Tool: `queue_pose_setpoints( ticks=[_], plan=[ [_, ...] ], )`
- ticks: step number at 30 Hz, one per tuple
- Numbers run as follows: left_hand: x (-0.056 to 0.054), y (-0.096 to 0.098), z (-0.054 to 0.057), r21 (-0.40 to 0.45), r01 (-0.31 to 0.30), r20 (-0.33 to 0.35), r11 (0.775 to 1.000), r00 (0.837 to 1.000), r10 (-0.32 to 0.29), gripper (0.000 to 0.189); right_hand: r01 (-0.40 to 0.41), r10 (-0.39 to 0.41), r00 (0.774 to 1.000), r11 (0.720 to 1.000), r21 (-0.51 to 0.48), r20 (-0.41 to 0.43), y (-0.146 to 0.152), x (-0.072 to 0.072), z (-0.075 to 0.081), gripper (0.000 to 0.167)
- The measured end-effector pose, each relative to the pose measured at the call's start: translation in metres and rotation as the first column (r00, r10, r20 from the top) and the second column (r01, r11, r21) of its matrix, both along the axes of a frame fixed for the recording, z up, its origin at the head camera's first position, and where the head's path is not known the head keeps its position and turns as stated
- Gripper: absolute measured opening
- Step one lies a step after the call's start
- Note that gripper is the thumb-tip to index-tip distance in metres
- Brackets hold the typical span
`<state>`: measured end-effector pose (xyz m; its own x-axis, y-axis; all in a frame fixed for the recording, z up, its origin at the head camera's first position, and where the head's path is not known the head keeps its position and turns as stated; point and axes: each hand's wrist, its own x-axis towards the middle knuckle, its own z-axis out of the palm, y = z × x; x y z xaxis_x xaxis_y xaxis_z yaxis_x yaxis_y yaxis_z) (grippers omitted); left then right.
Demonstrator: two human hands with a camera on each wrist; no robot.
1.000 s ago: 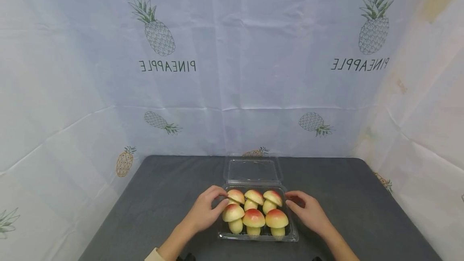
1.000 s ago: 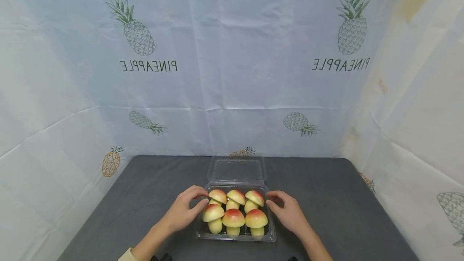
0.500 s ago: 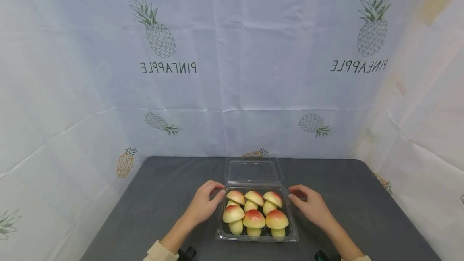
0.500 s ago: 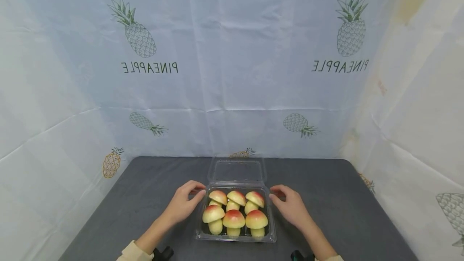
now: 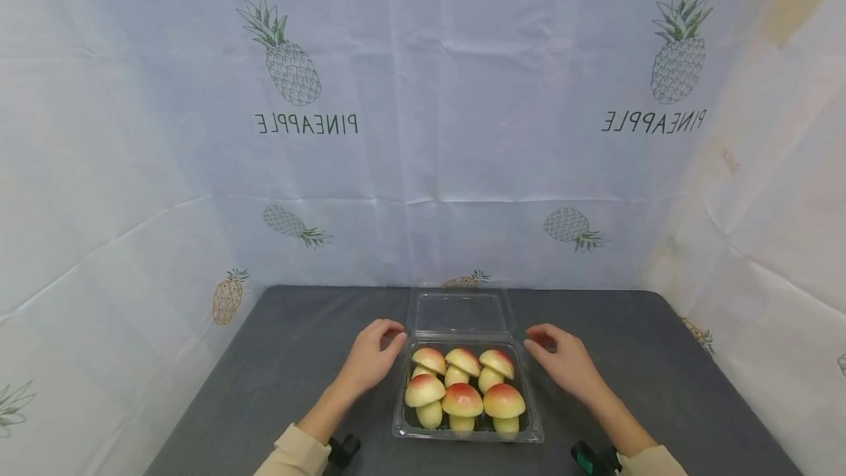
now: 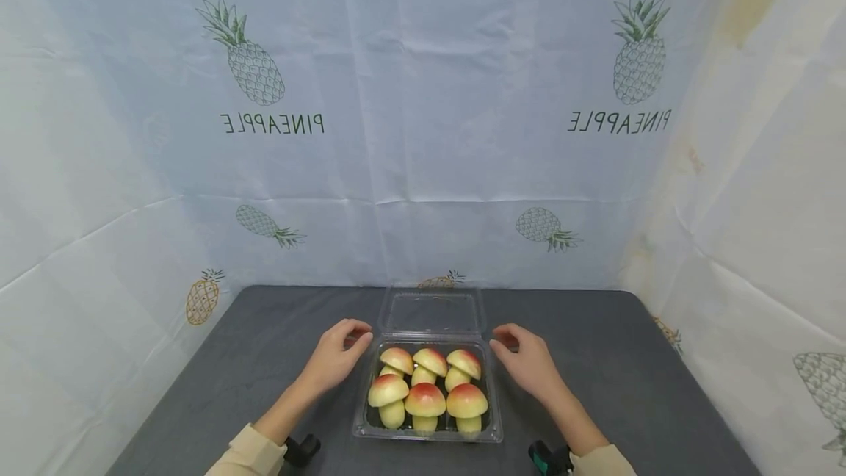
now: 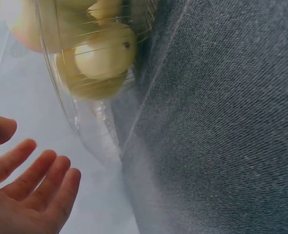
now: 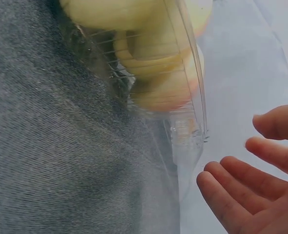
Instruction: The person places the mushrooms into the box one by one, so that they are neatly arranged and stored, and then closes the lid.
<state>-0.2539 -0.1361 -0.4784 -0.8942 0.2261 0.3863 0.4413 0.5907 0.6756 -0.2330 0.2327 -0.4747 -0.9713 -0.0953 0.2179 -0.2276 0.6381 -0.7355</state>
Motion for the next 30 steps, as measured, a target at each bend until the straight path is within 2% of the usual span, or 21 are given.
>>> queue_pose_setpoints(
  ticks=[7,18,24,30],
  plan=[
    [-0.011,0.0,0.0,-0.001,-0.025,0.002,1.0,1.0,0.025,0.021,0.003,-0.003,0.999,1.0,0.006,-0.037,-0.003,-0.009,0.003,0.034],
    [-0.026,-0.002,-0.007,0.032,-0.063,0.035,0.997,0.997,0.062,0.023,0.04,-0.041,0.997,0.999,-0.007,-0.065,-0.006,-0.024,-0.001,0.038],
    [-0.034,0.0,-0.014,0.06,-0.058,0.043,0.997,0.998,0.055,0.024,0.065,-0.067,0.995,0.998,-0.024,-0.074,-0.008,-0.033,-0.009,0.037],
    [-0.041,0.005,-0.018,0.064,-0.069,0.088,0.996,0.994,0.063,0.028,0.096,-0.098,0.994,0.995,-0.028,-0.055,-0.011,-0.044,-0.02,0.036]
  ],
)
